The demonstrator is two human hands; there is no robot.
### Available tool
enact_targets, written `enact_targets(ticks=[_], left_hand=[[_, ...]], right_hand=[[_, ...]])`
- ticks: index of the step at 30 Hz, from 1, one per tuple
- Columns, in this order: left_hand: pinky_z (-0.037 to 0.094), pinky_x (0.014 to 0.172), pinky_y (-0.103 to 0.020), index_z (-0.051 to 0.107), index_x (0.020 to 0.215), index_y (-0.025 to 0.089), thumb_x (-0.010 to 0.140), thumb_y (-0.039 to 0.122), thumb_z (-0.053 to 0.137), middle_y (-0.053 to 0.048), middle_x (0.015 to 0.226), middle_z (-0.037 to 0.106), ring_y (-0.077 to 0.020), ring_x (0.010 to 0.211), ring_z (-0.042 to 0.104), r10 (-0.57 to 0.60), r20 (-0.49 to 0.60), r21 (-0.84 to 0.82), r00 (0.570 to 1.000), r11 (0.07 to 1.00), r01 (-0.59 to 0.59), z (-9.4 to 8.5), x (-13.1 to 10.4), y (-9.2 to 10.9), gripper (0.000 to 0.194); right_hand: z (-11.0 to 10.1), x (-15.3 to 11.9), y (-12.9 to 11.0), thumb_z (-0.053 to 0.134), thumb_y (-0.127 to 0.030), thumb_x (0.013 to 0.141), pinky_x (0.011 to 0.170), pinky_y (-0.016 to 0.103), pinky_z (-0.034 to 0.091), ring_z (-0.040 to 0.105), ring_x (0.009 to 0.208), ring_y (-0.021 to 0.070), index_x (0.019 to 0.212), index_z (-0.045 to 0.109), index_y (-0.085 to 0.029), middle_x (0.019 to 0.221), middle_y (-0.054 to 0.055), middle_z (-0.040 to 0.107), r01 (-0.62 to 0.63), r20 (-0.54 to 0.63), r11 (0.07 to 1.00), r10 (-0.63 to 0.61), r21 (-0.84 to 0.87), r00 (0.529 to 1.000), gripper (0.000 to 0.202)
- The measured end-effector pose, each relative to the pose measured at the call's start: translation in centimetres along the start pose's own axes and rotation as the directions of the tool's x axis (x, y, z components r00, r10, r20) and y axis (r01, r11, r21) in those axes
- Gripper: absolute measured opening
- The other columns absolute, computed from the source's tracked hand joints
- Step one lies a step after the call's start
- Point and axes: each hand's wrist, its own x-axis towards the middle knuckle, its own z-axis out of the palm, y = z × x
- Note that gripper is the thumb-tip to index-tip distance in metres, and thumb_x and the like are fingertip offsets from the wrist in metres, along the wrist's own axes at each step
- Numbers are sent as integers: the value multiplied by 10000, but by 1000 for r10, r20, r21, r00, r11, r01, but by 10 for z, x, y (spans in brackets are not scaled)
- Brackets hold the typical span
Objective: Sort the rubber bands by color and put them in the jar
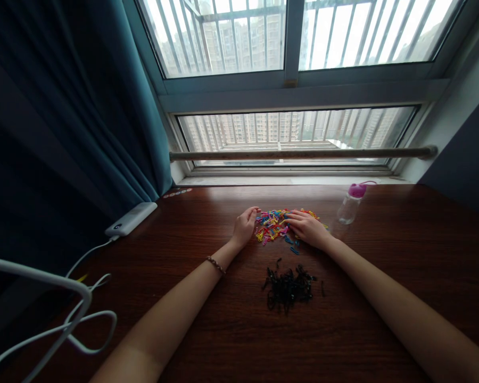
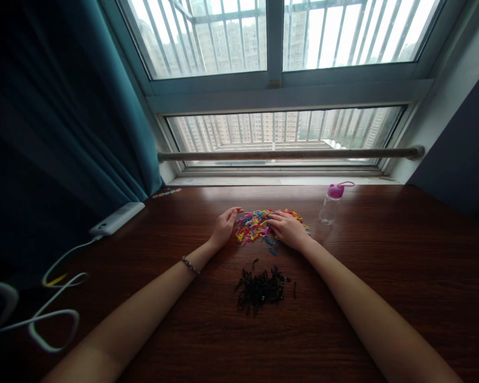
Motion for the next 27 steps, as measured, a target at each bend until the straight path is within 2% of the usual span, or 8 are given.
enact_targets(ticks=[4,7,10,12,17,21,23,27], left_hand=[[386,923,-350,597,1029,172,800,311,487,-92,1081,605,-216,1051,524,49,95,200,994,977,-67,0,-1,2,290],[290,994,-421,564,1100,199,734,370,573,-97,1197,535,-262,1196,390,83,233,312,969,937,-156,2,-3,5,404],[218,1013,-476,527,1144,239,732,427,566,-80,1255,490,-269,1232,338,117,383,328,916,910,-254,2,-6,10,455],[240,1004,-457,529,1140,237,734,437,564,-80,1232,509,-259,1204,375,156,433,302,888,903,-306,2,-7,13,455],[378,905,-361,580,1061,196,657,410,658,-97,1085,584,-237,1027,504,216,406,268,888,901,-341,1,-6,16,464],[419,833,-332,615,973,205,696,322,637,-64,944,617,-211,918,532,218,372,268,902,905,-330,1,-7,16,302],[430,797,-316,628,936,207,721,258,606,-52,882,619,-198,867,541,219,350,267,911,909,-321,0,-7,17,222],[437,734,-298,634,863,185,769,209,531,-52,809,601,-187,794,551,216,284,299,934,906,-301,0,-8,15,142]], right_hand=[[-2,-5,20,467,-215,804,958,426,355,483,1094,239,1019,632,-227,1140,56,586,-204,-82,976,198,-74,977,272],[-2,-8,24,472,-250,803,915,402,385,509,1049,243,988,645,-211,1136,84,582,-348,-131,934,336,-82,933,256],[-3,-8,22,490,-260,793,872,370,409,538,987,239,964,650,-193,1095,97,597,-392,-146,917,379,-75,914,244],[-5,-7,21,506,-241,779,848,351,419,555,942,229,941,654,-186,1036,93,622,-383,-147,923,373,-47,916,226],[-7,-4,20,546,-232,738,772,319,452,600,831,199,882,672,-209,892,56,670,-382,-160,908,408,171,899,193],[-6,-1,19,569,-297,713,729,319,472,616,763,191,882,679,-218,836,34,687,-429,-213,827,522,363,826,216],[-6,1,16,543,-333,733,715,311,482,618,764,183,931,666,-215,853,31,687,-414,-197,764,562,495,803,261],[-5,8,8,479,-352,787,823,310,457,589,936,178,1053,613,-211,1025,32,648,-278,-102,662,474,696,874,330]])
